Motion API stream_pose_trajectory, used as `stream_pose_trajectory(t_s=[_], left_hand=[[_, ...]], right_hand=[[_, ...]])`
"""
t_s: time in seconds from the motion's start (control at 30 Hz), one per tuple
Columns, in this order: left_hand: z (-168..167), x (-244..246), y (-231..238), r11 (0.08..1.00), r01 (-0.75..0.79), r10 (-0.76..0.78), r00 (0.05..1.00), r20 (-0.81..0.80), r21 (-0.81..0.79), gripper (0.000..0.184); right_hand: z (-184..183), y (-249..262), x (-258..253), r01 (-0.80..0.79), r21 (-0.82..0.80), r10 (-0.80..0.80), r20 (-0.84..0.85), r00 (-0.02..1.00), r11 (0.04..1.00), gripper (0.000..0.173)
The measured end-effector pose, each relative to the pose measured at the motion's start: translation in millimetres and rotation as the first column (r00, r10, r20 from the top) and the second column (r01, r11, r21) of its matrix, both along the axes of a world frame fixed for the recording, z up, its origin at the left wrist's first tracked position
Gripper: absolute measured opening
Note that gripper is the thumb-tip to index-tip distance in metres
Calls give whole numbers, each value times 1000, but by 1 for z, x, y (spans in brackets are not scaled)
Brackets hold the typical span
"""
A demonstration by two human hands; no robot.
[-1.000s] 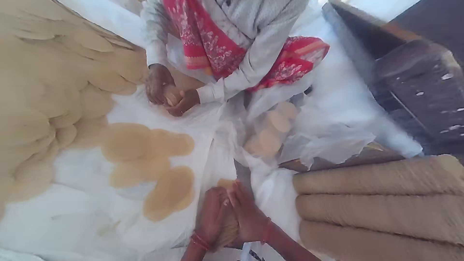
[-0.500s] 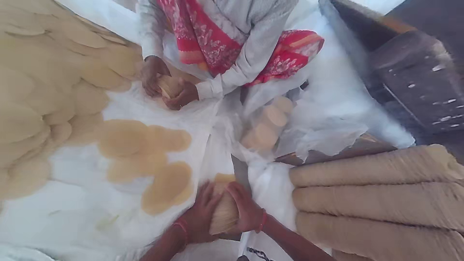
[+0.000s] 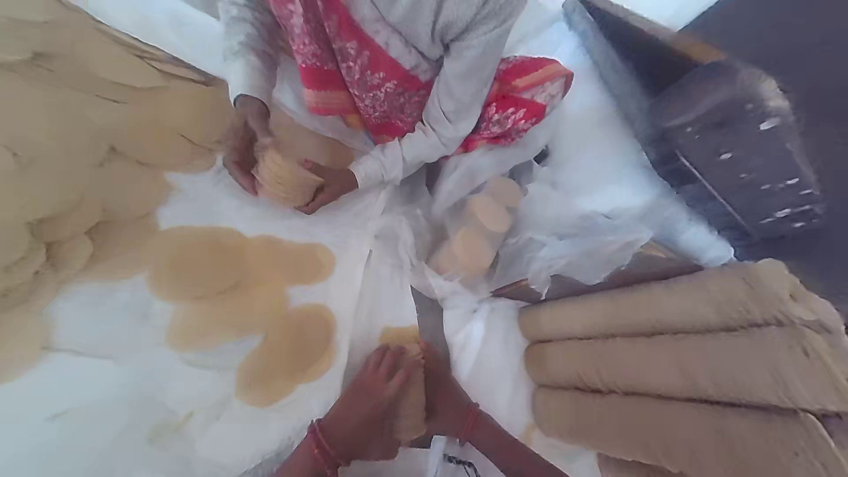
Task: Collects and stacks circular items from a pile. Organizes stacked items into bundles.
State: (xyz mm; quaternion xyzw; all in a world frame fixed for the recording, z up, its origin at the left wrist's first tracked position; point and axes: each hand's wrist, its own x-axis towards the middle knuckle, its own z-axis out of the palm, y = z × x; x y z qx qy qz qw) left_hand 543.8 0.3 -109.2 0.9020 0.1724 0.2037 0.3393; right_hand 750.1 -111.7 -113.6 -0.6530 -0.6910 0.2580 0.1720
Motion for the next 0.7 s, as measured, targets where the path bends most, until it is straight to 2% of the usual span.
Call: stream_pose_trajectory(t_s=[0.07,0.13,0.2,0.27,0.4,0.47,0.57,0.7], left_hand=[[0,-3,-6,999,-2,3,1000,8,-40,124],[0,-1,-5,999,-3,3,1000,6,-51,124],[0,1,-10,998,-3,6,999,49,-68,124],[-1,3,-14,998,-19,24,997,77,-64,121],[-23,0,-20,998,-47,57,974,219,-51,115],[-30,0,-19,998,-49,60,964,260,-49,117],[-34,-4,-21,998,-29,42,969,243,-59,123],[-46,-7,-18,996,-23,42,976,214,-86,123]], right_hand=[[17,-9,-4,4,23,-5,60,998,1000,150],[33,0,-7,-60,109,45,136,990,992,152],[42,10,-13,-131,82,122,111,986,988,151],[42,17,-11,-169,14,167,79,983,986,146],[31,19,-1,-206,111,200,69,977,972,137],[28,19,2,-204,135,199,50,979,970,136],[29,16,4,-171,76,172,-9,985,982,133],[24,14,7,-153,110,158,-38,987,982,132]])
